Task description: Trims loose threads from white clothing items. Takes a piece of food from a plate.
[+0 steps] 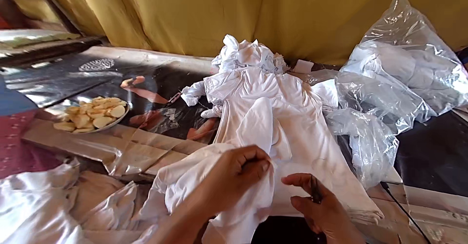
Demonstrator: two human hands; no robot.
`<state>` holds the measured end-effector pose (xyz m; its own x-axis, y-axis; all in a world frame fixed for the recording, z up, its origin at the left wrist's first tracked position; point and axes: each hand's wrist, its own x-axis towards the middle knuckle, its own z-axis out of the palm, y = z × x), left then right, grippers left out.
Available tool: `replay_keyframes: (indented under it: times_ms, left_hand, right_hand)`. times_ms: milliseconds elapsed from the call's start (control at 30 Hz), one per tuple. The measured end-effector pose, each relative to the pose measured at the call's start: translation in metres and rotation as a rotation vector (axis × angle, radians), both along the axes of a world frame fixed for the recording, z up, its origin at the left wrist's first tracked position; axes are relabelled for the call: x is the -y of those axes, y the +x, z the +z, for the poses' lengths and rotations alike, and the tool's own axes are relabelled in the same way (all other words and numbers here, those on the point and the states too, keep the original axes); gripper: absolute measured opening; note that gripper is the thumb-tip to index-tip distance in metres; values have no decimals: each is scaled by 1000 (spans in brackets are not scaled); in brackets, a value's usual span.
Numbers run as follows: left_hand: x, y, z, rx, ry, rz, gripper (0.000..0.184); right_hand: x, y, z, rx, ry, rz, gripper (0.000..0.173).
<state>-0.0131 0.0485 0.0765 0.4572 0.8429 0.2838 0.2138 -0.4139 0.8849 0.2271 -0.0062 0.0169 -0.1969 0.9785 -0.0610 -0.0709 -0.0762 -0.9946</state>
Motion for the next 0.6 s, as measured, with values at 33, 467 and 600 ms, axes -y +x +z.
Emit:
replay_keyframes:
  times_ms: [33,467,600]
  left_hand:
    - [1,5,-5,10,-6,-23,17]
    - [22,-1,-42,-293,292,467,28]
    - [39,19,-54,-324,616,658,24]
  right_hand:
    - [-6,-3,6,-15,61,-20,44]
    - [-42,2,18,-203,-114,-34,21]
    - [-40,1,14,-171,-172,-37,17]
